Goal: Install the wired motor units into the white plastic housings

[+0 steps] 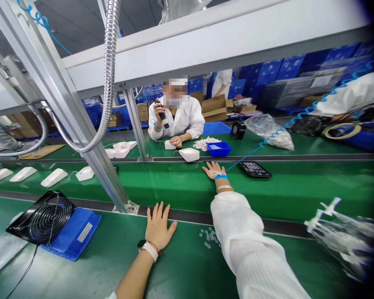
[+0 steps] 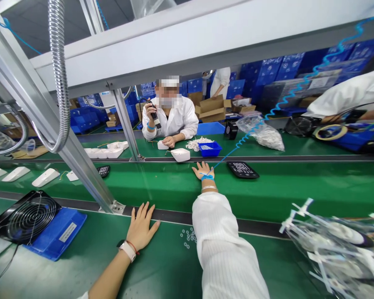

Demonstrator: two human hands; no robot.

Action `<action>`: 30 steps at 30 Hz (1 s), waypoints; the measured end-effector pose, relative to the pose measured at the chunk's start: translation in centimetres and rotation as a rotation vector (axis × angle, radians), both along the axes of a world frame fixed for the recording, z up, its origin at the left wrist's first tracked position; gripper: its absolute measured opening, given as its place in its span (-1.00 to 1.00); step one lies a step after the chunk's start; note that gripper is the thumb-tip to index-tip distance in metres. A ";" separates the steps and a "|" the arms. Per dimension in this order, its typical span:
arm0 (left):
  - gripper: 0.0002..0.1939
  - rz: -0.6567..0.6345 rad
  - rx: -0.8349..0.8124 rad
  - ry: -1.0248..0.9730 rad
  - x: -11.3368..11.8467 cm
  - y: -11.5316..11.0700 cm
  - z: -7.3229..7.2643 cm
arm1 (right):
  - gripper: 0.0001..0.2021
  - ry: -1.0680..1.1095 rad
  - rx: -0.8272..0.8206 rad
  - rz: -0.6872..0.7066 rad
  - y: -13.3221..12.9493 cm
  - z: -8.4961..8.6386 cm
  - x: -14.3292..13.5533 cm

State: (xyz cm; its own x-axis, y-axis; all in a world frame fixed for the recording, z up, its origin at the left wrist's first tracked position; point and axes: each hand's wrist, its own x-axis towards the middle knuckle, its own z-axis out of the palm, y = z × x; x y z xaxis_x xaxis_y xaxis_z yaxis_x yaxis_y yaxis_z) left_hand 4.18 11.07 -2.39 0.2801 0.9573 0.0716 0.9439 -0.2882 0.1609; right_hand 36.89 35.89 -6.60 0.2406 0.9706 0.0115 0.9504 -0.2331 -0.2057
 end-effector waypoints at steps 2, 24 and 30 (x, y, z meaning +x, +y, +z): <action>-0.36 0.002 0.000 0.009 0.0 0.0 -0.1 | -0.38 -0.003 -0.001 -0.011 -0.2 -0.1 0.5; -0.37 0.007 -0.007 0.017 0.0 0.1 0.1 | -0.45 -0.005 0.063 -0.142 -3.1 0.2 4.6; -0.39 0.008 -0.013 0.010 0.2 -0.1 0.4 | -0.56 -0.025 0.186 -0.164 -5.4 0.8 5.5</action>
State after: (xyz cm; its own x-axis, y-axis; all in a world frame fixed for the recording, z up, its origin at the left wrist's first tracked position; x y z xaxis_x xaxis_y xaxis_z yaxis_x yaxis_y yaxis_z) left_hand 4.34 10.99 -2.03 0.2730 0.9604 0.0567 0.9478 -0.2786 0.1551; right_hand 42.34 30.54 -5.82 0.3917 0.8994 0.1943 0.9085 -0.3446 -0.2361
